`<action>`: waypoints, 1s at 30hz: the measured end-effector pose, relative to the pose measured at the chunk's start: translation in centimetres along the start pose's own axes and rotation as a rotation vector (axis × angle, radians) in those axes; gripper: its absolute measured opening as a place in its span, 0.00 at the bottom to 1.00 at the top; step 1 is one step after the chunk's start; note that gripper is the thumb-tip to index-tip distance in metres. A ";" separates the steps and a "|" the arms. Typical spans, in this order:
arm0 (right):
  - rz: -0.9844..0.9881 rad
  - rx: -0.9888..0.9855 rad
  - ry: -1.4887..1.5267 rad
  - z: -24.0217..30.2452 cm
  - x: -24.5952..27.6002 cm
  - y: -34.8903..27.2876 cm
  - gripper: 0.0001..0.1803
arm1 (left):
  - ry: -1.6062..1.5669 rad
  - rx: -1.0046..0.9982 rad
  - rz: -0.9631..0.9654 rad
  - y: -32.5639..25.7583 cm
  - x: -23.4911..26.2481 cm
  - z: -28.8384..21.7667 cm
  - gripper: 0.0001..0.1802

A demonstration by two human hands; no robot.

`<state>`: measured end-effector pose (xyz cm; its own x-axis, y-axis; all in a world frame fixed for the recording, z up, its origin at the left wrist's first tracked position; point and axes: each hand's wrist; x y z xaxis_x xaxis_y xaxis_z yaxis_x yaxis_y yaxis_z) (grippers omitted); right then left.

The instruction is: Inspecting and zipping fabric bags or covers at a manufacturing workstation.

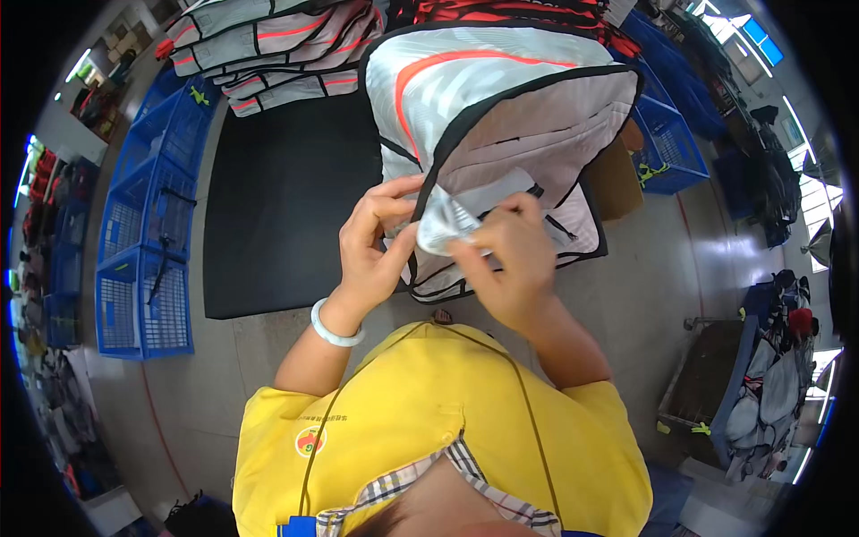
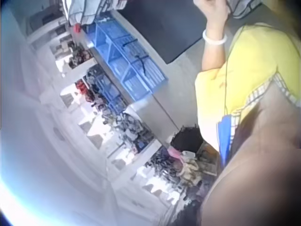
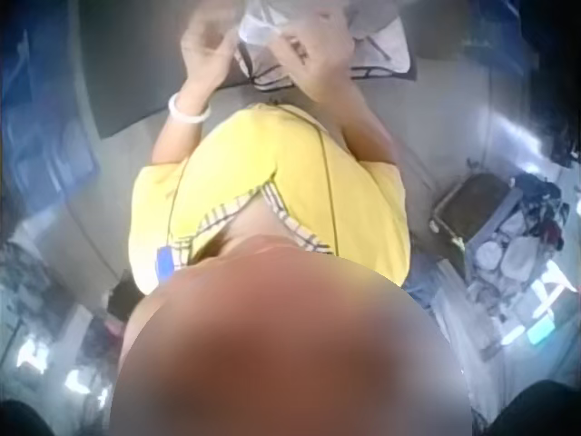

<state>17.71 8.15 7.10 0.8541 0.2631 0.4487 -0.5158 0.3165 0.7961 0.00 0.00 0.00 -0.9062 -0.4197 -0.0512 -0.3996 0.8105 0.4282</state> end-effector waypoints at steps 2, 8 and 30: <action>-0.120 0.036 -0.058 -1.6 1.1 0.0 0.06 | 0.427 -0.397 -0.028 0.4 0.7 0.7 0.22; -0.311 -0.336 -0.090 -4.6 4.4 -0.7 0.05 | 0.276 0.197 -0.035 -0.5 -1.1 7.6 0.21; -0.446 -0.317 -0.292 -3.0 7.5 -3.7 0.13 | 0.037 0.064 0.148 2.6 -11.8 3.6 0.13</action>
<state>25.77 11.70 6.32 0.9521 -0.2026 0.2290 -0.0621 0.6055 0.7935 9.15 8.56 -1.49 -0.9505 -0.3078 0.0420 -0.2713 0.8884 0.3702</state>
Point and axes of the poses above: each hand's wrist, its own y-axis towards the middle knuckle, its own x-axis out of the back of the hand, z = x × y, and after that the axes turned 2 degrees about y, right-handed
